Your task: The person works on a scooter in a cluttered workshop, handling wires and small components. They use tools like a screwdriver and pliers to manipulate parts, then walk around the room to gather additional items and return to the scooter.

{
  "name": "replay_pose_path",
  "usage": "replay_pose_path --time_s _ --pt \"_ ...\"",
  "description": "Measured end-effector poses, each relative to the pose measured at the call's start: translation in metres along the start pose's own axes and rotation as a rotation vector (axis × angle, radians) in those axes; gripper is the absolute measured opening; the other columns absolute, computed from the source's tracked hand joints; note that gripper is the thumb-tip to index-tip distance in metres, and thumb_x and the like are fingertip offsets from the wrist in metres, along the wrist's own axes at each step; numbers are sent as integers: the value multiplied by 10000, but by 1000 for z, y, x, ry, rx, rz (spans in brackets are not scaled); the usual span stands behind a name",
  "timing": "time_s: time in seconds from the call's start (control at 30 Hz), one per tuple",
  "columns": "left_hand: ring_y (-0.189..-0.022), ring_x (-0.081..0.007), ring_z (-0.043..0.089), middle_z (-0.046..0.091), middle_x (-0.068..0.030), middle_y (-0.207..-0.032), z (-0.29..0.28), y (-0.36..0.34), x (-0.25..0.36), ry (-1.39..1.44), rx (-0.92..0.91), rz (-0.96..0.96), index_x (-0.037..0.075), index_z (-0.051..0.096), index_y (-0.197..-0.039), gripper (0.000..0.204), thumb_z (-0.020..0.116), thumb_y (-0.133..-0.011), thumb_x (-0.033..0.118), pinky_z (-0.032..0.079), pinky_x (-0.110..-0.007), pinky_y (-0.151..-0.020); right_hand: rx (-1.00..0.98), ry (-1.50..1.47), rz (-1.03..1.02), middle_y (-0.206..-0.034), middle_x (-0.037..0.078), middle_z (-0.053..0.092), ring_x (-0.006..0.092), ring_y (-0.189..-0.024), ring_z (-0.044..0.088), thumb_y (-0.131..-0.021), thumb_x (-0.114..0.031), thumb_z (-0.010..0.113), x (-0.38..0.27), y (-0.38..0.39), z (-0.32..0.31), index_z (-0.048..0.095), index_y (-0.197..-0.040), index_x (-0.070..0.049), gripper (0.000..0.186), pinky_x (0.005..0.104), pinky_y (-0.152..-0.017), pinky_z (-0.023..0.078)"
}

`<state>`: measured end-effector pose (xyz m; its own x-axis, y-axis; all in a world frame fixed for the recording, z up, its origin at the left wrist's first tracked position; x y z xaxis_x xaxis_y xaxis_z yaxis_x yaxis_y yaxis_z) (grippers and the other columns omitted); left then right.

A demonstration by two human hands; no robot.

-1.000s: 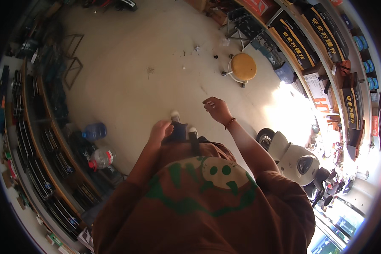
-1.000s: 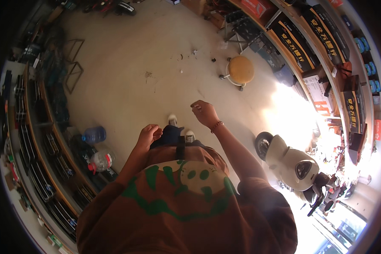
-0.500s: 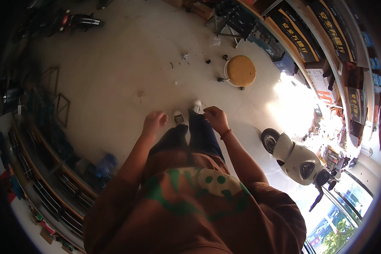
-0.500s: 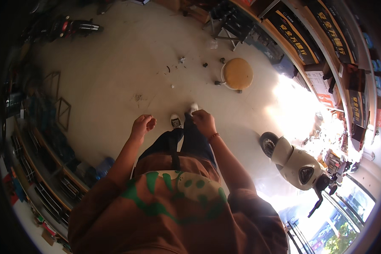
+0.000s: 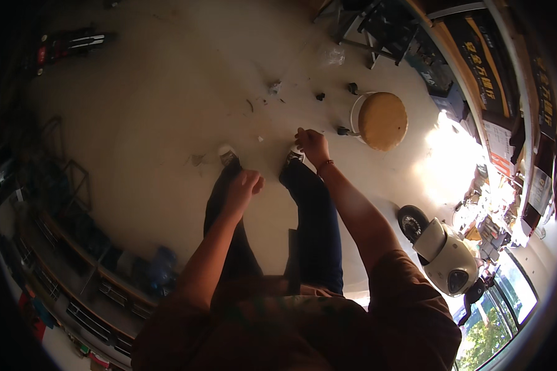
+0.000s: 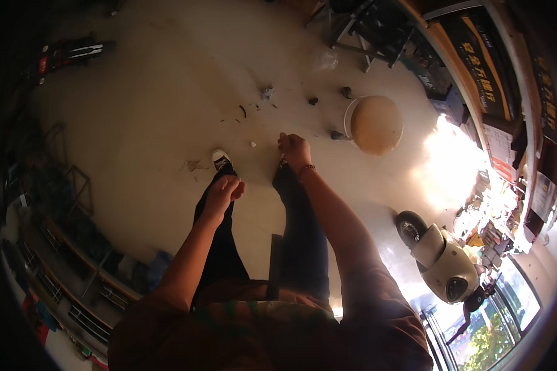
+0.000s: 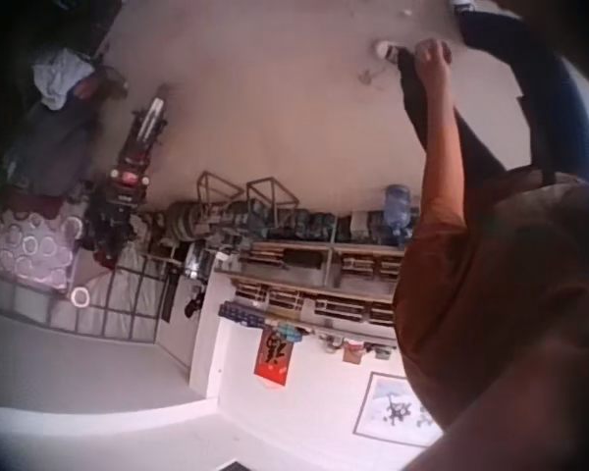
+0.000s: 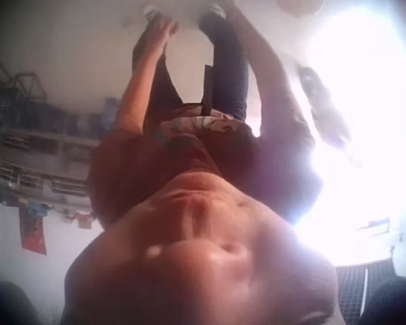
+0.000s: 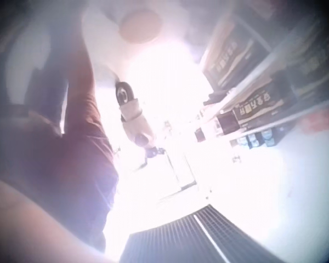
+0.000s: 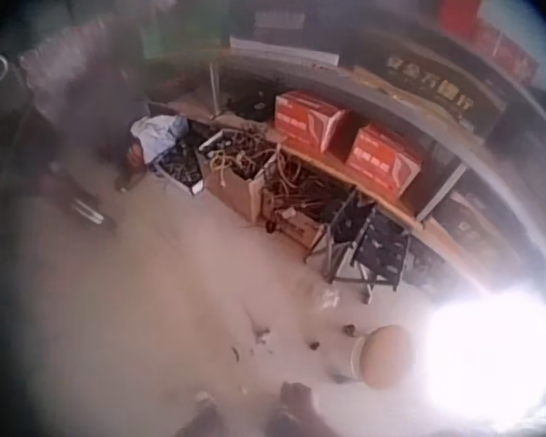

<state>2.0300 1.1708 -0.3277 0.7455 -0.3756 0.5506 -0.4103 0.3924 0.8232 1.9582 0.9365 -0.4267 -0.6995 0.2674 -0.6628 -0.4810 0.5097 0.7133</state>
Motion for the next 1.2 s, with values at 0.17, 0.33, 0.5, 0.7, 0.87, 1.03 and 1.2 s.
replay_pose_path --time_s 0.17,0.33,0.5,0.7,0.87,1.03,1.2 --pt "-669 -107 550 640 -43 -797 -51 -141 -4 15 21 15 53 607 -901 156 582 -945 201 455 -261 -654 115 117 -98 -709 76 689 122 -611 648 -908 -324 612 36 -127 39 690 -880 14 348 278 -592 519" --pt "-748 -133 611 671 -63 -873 -108 -263 3 126 101 196 43 619 -966 157 591 -937 194 485 -279 -693 226 420 -365 -856 125 688 239 -756 671 -845 -284 682 67 -256 86 689 -968 -34 278 360 -705 537" --pt "-778 -129 611 671 -61 -897 -106 -332 49 121 89 186 33 618 -998 180 591 -935 200 490 -267 -726 289 543 -486 -1064 195 589 358 -914 633 -797 -231 718 72 -326 129 655 -1034 -58 301 423 -810 532" --pt "-803 -120 602 656 -51 -894 -70 -376 95 -371 -162 350 31 603 -1008 221 596 -927 237 483 -264 -740 200 585 -458 -1001 201 615 329 -905 648 -774 -200 748 105 -383 129 708 -919 -63 203 400 -791 537" --pt "-980 -195 616 614 -116 -1135 -57 -402 73 -638 -132 491 24 536 -1200 452 684 -869 294 484 -306 -869 -137 161 -253 -838 104 685 137 -689 670 -818 -123 752 45 -338 108 636 -943 53 245 261 -628 551" --pt "-1002 -249 616 601 -147 -1158 -14 -390 75 -1021 -164 811 10 513 -1231 578 749 -791 301 494 -347 -867 -309 78 -306 -847 111 680 149 -695 674 -817 -108 762 -36 -262 90 588 -933 41 257 269 -647 570" --pt "-904 -250 650 649 -119 -965 -4 -383 89 -913 -324 491 31 584 -1091 394 720 -771 217 521 -348 -780 -412 -186 -360 -894 104 688 152 -834 667 -906 -108 659 -43 -263 76 626 -986 47 177 289 -728 570"
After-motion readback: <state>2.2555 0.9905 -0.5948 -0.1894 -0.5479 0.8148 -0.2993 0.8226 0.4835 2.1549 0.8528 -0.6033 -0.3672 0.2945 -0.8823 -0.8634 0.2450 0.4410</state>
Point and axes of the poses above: each hand's wrist, its own y-axis away from the middle knuckle, its own z-axis out of the palm, x = y × z, the point moved 5 cm from there along -y, towards the middle knuckle
